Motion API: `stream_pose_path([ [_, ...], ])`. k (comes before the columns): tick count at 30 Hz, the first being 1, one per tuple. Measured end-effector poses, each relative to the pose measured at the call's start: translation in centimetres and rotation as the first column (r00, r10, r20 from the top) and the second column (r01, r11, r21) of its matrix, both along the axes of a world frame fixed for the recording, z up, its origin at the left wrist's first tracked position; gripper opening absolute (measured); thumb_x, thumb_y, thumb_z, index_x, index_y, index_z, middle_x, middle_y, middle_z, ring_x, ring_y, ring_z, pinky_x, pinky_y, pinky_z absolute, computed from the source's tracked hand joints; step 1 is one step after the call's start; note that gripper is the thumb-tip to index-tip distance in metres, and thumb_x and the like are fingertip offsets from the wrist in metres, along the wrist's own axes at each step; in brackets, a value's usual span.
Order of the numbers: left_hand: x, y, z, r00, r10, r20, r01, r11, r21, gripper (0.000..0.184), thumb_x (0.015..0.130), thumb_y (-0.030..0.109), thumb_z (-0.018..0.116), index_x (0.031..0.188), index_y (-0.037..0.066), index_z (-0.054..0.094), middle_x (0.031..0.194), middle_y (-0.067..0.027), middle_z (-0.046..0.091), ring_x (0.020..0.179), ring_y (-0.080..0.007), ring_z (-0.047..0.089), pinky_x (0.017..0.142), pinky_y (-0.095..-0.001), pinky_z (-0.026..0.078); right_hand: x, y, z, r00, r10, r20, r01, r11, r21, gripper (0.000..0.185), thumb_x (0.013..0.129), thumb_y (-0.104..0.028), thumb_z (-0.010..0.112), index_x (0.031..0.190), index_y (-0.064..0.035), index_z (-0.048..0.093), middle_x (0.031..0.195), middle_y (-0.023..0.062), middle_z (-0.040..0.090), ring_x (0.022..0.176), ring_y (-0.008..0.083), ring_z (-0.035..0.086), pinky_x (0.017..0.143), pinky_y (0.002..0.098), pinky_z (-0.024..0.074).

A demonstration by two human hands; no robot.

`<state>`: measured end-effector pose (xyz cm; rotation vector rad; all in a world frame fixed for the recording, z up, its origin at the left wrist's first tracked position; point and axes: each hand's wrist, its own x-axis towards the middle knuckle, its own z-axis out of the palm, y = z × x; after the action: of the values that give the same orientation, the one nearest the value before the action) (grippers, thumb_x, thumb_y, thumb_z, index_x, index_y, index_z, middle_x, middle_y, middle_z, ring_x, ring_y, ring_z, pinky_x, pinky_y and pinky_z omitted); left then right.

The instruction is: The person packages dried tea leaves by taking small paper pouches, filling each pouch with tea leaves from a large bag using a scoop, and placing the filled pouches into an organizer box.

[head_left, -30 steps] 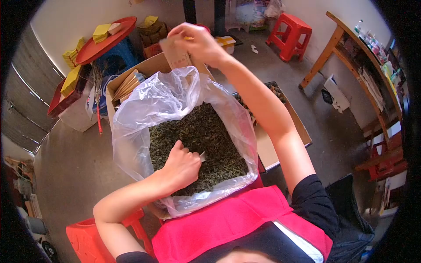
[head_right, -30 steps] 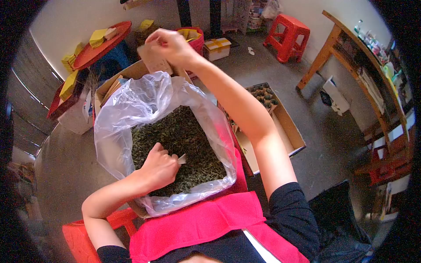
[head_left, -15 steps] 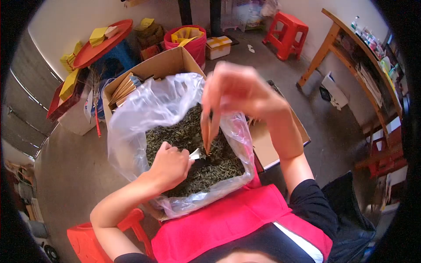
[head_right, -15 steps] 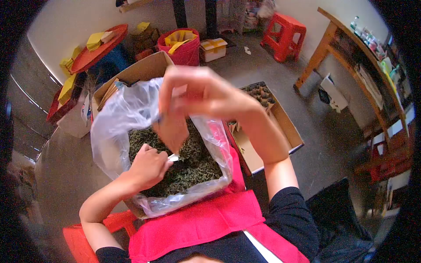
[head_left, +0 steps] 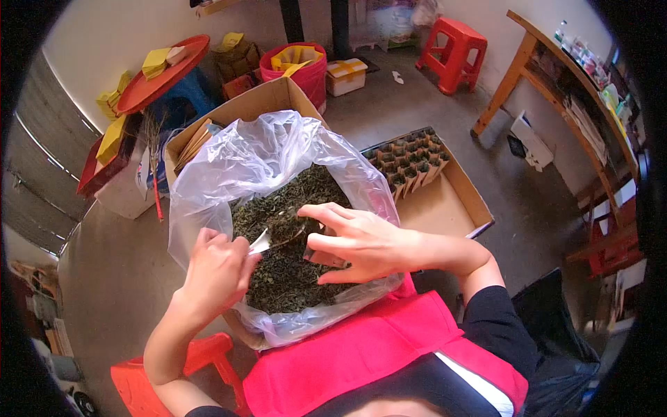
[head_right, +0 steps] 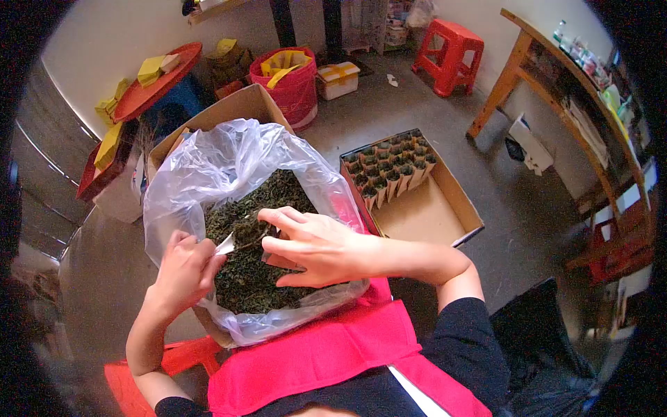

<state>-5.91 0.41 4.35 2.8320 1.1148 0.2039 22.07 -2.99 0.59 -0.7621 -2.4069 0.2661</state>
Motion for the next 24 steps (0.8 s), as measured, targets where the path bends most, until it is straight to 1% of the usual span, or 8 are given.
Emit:
stream_pose_path([
  [1,-0.4,-0.2,0.3,1.000,0.000,0.008,0.000,1.000,-0.005,0.025,0.091,0.021,0.067,0.074,0.005,0.057,0.069,-0.0165,0.060,0.072,-0.0360,0.059,0.084,-0.0449,0.042,-0.2,-0.2,-0.1,0.999,-0.031,-0.009,0.032,0.998,0.046,0.036,0.082,-0.025,0.075,0.102,-0.0053,0.053,0.124,0.0226,0.046,0.100,0.0366,0.056,0.082,0.0455,0.0517],
  [2,-0.7,-0.4,0.7,1.000,0.009,-0.005,-0.009,1.000,-0.020,0.026,0.090,0.022,0.068,0.074,0.005,0.057,0.069,-0.0167,0.060,0.073,-0.0358,0.059,0.084,-0.0449,0.042,-0.4,-0.5,-0.6,0.996,-0.079,-0.034,0.080,0.997,0.022,0.032,0.079,-0.018,0.075,0.101,-0.0066,0.055,0.119,0.0213,0.046,0.100,0.0360,0.054,0.082,0.0456,0.0509],
  [5,-1.5,-1.1,2.0,1.000,0.013,-0.020,-0.013,1.000,-0.022,0.026,0.089,0.022,0.068,0.074,0.005,0.057,0.068,-0.0157,0.060,0.072,-0.0344,0.059,0.085,-0.0446,0.042,-1.0,-0.8,-1.6,0.990,-0.120,-0.067,0.120,0.993,-0.002,0.031,0.076,-0.014,0.074,0.100,-0.0068,0.056,0.112,0.0192,0.045,0.100,0.0359,0.054,0.081,0.0452,0.0504],
  [7,-2.0,-1.6,2.7,1.000,-0.011,0.001,0.011,1.000,0.027,0.025,0.089,0.021,0.069,0.074,0.004,0.058,0.063,-0.0131,0.059,0.069,-0.0324,0.059,0.086,-0.0441,0.042,-1.0,-0.9,-1.4,0.990,-0.113,-0.082,0.109,0.992,-0.059,0.029,0.076,-0.012,0.074,0.099,-0.0065,0.056,0.108,0.0180,0.045,0.098,0.0355,0.054,0.079,0.0454,0.0508],
  [11,-2.6,-2.3,4.2,1.000,0.003,-0.029,-0.005,0.998,-0.058,0.026,0.088,0.020,0.070,0.073,0.005,0.056,0.062,-0.0119,0.057,0.065,-0.0319,0.056,0.083,-0.0445,0.041,-1.4,-0.2,-0.7,0.991,-0.041,-0.128,0.018,0.984,-0.176,0.026,0.078,-0.008,0.071,0.097,-0.0049,0.054,0.105,0.0168,0.045,0.095,0.0348,0.055,0.076,0.0449,0.0523],
  [14,-2.7,-2.5,5.0,0.999,-0.018,-0.046,0.015,0.997,-0.072,0.026,0.087,0.020,0.070,0.072,0.005,0.055,0.061,-0.0116,0.056,0.064,-0.0317,0.055,0.082,-0.0440,0.041,-2.4,1.0,-0.4,0.993,-0.024,-0.119,0.011,0.993,-0.114,0.025,0.079,-0.007,0.070,0.095,-0.0036,0.052,0.104,0.0165,0.047,0.095,0.0351,0.057,0.074,0.0439,0.0535],
  [19,-3.3,-2.2,4.9,0.999,-0.017,-0.048,0.013,0.997,-0.081,0.027,0.086,0.021,0.071,0.068,0.007,0.057,0.059,-0.0118,0.057,0.065,-0.0316,0.057,0.083,-0.0432,0.041,-3.3,1.6,-2.1,0.994,0.056,-0.094,-0.068,0.988,-0.137,0.027,0.082,-0.013,0.074,0.097,-0.0044,0.053,0.108,0.0156,0.053,0.096,0.0347,0.061,0.076,0.0430,0.0546],
  [24,-2.2,-1.5,5.3,0.963,-0.111,-0.246,0.077,0.987,-0.144,0.028,0.085,0.022,0.069,0.063,0.006,0.064,0.060,-0.0149,0.061,0.064,-0.0330,0.062,0.084,-0.0438,0.042,-3.5,1.4,-2.9,0.992,0.105,-0.064,-0.113,0.985,-0.134,0.022,0.086,-0.016,0.069,0.098,-0.0054,0.054,0.102,0.0158,0.055,0.091,0.0363,0.062,0.071,0.0464,0.0545],
])
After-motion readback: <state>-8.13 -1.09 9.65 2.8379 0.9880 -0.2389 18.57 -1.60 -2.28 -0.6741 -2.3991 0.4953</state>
